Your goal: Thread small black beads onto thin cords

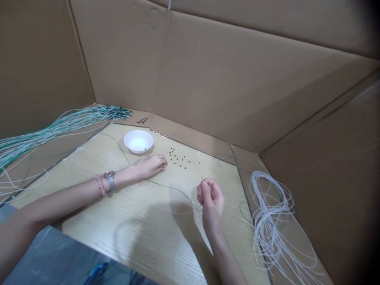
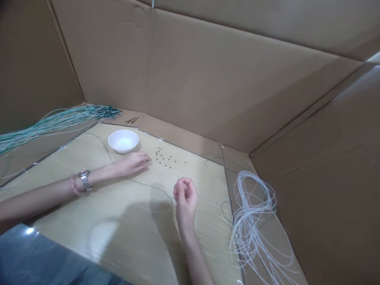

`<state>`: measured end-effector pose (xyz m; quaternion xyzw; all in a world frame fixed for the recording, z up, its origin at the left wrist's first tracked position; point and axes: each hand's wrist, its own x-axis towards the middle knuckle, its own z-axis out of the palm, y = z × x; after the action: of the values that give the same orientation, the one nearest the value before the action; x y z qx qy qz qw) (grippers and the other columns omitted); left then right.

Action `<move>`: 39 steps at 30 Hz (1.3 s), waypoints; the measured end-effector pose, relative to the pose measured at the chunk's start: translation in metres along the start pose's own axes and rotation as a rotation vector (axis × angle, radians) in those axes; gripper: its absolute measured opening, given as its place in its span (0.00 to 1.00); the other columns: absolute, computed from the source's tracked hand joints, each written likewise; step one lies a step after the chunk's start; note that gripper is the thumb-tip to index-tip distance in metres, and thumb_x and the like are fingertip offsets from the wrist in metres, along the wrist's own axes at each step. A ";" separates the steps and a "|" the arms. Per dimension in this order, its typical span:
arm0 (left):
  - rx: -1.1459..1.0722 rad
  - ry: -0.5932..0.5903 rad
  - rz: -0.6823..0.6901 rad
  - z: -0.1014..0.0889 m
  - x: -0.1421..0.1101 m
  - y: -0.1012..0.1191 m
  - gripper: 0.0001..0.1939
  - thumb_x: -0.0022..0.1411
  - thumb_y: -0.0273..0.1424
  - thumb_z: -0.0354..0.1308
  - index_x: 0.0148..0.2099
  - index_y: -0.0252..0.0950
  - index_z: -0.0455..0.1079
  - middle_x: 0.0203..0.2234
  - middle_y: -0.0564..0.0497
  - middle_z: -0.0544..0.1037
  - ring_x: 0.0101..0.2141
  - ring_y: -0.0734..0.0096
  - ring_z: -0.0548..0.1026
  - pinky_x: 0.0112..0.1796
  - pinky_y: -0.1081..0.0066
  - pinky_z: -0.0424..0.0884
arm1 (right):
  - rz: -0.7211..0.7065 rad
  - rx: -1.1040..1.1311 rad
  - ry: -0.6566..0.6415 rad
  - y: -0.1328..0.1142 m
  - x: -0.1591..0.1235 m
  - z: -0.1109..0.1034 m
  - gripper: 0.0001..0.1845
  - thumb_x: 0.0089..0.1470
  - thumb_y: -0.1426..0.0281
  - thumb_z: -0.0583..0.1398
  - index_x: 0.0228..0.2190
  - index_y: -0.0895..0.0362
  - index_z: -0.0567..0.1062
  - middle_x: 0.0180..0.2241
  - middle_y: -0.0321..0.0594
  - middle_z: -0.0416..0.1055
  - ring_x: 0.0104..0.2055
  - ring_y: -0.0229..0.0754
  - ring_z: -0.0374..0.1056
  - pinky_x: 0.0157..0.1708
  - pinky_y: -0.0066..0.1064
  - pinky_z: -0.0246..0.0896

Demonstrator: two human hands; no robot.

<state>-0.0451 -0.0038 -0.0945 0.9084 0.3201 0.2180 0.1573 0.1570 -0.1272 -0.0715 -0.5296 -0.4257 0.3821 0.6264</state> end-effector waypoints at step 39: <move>-0.118 0.466 0.136 -0.047 -0.080 -0.002 0.03 0.56 0.25 0.60 0.35 0.33 0.70 0.54 0.36 0.68 0.52 0.59 0.70 0.46 0.62 0.73 | -0.178 -1.341 -0.680 -0.042 0.041 0.104 0.09 0.51 0.75 0.57 0.31 0.62 0.78 0.27 0.49 0.74 0.29 0.45 0.68 0.26 0.31 0.49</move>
<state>-0.1258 -0.0475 -0.0785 0.8424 0.2728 0.4498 0.1169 0.0751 -0.0605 -0.0168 -0.6137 -0.7778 0.1315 0.0330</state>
